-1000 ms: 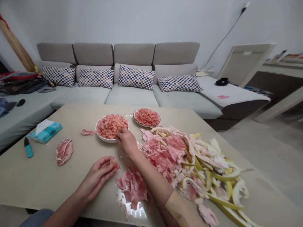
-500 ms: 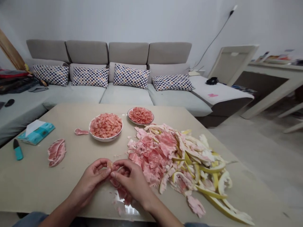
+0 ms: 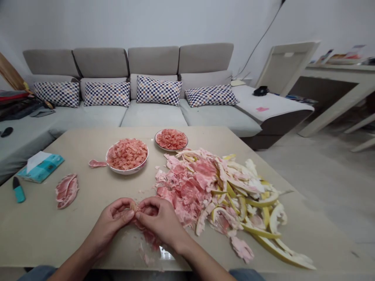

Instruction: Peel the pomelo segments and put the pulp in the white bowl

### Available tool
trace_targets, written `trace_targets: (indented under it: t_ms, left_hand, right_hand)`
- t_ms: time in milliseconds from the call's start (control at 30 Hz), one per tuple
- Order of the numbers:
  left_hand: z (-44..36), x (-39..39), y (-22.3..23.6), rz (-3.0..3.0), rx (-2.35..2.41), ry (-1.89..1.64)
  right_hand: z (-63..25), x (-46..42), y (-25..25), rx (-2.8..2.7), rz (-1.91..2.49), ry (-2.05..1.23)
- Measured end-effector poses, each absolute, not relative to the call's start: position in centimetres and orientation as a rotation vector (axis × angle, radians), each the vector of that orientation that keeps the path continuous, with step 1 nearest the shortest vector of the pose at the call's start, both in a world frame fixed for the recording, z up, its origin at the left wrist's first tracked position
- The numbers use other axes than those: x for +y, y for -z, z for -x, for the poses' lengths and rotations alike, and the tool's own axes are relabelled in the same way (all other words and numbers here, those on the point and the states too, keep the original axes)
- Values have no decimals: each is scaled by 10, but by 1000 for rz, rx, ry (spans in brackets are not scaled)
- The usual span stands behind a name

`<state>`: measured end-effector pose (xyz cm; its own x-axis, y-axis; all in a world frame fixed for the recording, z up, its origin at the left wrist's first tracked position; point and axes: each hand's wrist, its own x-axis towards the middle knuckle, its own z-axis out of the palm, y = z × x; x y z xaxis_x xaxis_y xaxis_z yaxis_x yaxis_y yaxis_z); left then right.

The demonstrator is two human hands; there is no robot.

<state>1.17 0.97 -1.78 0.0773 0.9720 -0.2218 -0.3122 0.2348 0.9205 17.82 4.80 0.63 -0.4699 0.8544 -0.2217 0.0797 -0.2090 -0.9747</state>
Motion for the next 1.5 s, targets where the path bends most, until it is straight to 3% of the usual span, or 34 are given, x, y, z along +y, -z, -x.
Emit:
trace_targets:
  t_ms: [167,367,467,867,1100,1500]
  left_hand:
    - [-12,9,18,-841,1017,-1140]
    - [-15,9,18,-866,1059,-1205]
    - [-16,9,19,-870,1128,-1256]
    - [-15,9,16,-795,1118,-1275]
    - [-13,8,12,-653,995,-1201]
    - [-11,9,14,-563,898,-1194]
  right_hand:
    - [-179,49,-5,-1486,1122,-1728]
    - [-173,43,3,-1738,1156,-1245]
    - [-169,40,6,-1730,1164,-1174]
    - [-172,43,0,-1468,1195,-1426]
    - [-178,52,3,-1025,1113,-1939]
    - [-179,55,12,-795,1001,-2022]
